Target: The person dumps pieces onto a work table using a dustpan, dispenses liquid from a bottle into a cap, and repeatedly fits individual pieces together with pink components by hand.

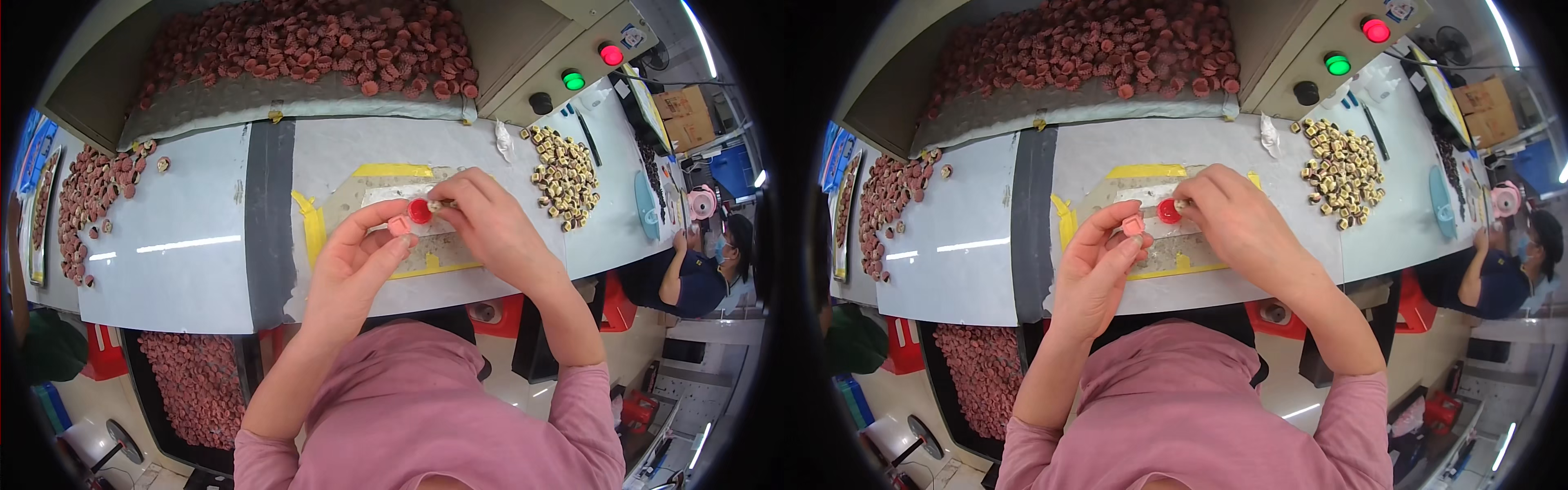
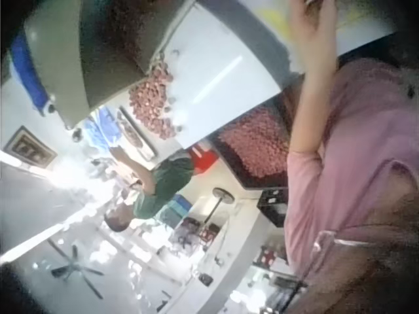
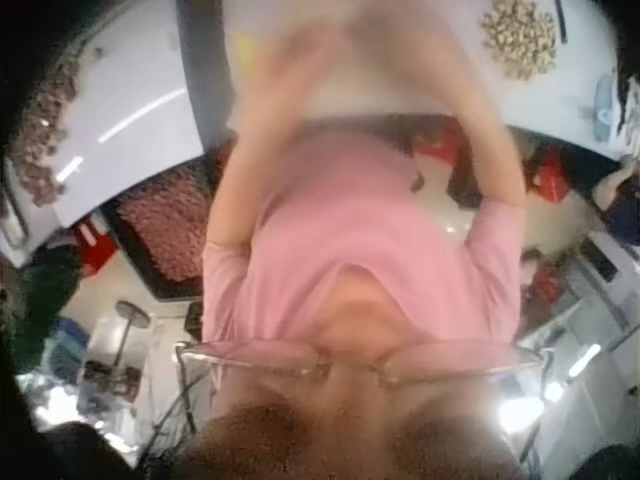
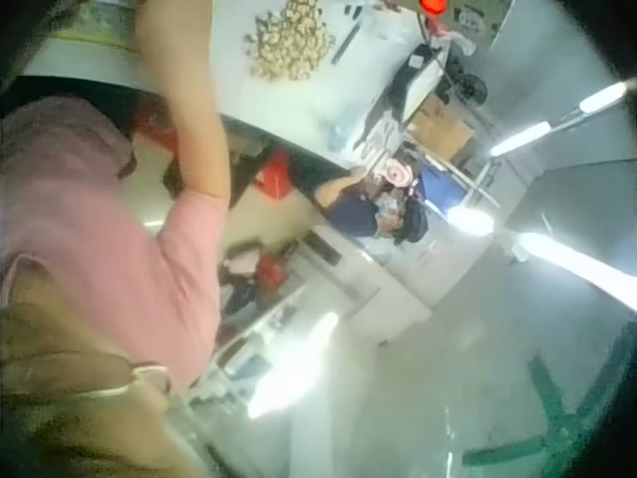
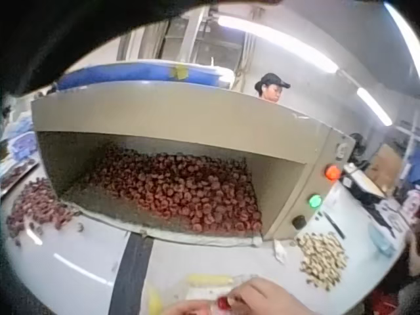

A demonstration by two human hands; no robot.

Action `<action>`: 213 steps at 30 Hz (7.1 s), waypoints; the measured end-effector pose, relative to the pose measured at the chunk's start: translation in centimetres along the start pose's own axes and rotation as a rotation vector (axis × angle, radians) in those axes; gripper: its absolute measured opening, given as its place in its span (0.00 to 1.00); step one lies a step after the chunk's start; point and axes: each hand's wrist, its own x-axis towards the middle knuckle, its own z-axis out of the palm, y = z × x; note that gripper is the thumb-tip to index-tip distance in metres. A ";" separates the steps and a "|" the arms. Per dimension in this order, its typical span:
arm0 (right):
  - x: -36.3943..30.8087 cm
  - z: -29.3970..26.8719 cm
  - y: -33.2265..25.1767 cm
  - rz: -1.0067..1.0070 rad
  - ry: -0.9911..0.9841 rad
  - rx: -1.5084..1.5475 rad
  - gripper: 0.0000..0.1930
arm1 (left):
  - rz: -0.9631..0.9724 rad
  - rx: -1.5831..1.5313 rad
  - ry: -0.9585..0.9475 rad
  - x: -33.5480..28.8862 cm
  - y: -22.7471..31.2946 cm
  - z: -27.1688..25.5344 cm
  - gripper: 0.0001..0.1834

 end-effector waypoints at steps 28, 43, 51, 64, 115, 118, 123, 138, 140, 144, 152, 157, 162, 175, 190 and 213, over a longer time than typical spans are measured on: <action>-0.7 1.4 -0.4 0.152 0.100 0.363 0.08 | -0.025 -0.145 -0.021 -0.2 -0.2 -0.9 0.16; -1.3 3.4 -3.2 -0.109 0.343 0.293 0.14 | 0.276 0.268 0.058 -0.5 -1.3 0.4 0.13; -1.8 1.5 -2.8 0.001 0.190 0.514 0.16 | 0.139 0.166 -0.062 -0.3 -0.8 0.6 0.20; -3.3 -0.8 -1.5 -0.177 0.107 0.320 0.15 | -0.118 0.385 -0.238 0.4 1.1 2.8 0.26; -8.7 -6.4 7.7 0.203 0.265 -0.157 0.06 | 0.873 1.784 -0.118 10.7 7.4 -0.3 0.11; -8.1 -5.7 7.4 0.205 0.330 -0.229 0.05 | 1.006 1.694 -0.237 15.1 3.4 4.4 0.12; -7.8 -5.0 7.0 0.207 0.369 -0.367 0.07 | 0.929 1.790 -0.064 19.7 1.2 4.7 0.10; -7.6 -6.7 6.7 0.170 0.088 -0.281 0.09 | -0.021 0.558 0.081 2.1 3.7 1.5 0.17; -7.3 -6.4 5.9 0.185 0.045 -0.247 0.09 | 0.005 0.414 0.147 1.0 3.2 1.1 0.17; -6.7 -5.4 4.5 0.200 0.037 -0.102 0.08 | 0.051 0.295 0.115 0.2 1.9 1.4 0.17; -6.7 -3.9 3.3 0.278 0.004 0.011 0.05 | 0.070 0.084 0.056 -0.6 -0.7 0.0 0.17; -7.6 -3.2 3.5 0.339 0.084 0.096 0.08 | 0.078 -0.004 0.064 -0.6 -0.3 0.0 0.17; -8.0 -3.7 4.6 0.441 0.159 0.076 0.11 | 0.046 -0.083 0.004 -0.6 -0.6 -0.9 0.17; -7.7 -4.0 4.1 0.344 0.177 -0.123 0.07 | 0.001 -0.223 0.059 -0.7 -0.1 -1.4 0.19; -1.2 -1.8 -0.8 0.161 0.008 0.087 0.08 | -0.038 -0.224 0.034 -0.5 0.6 -1.8 0.19; 0.0 1.7 -0.4 -0.077 0.020 -0.147 0.10 | 0.044 -0.141 -0.006 -0.7 0.3 -1.5 0.17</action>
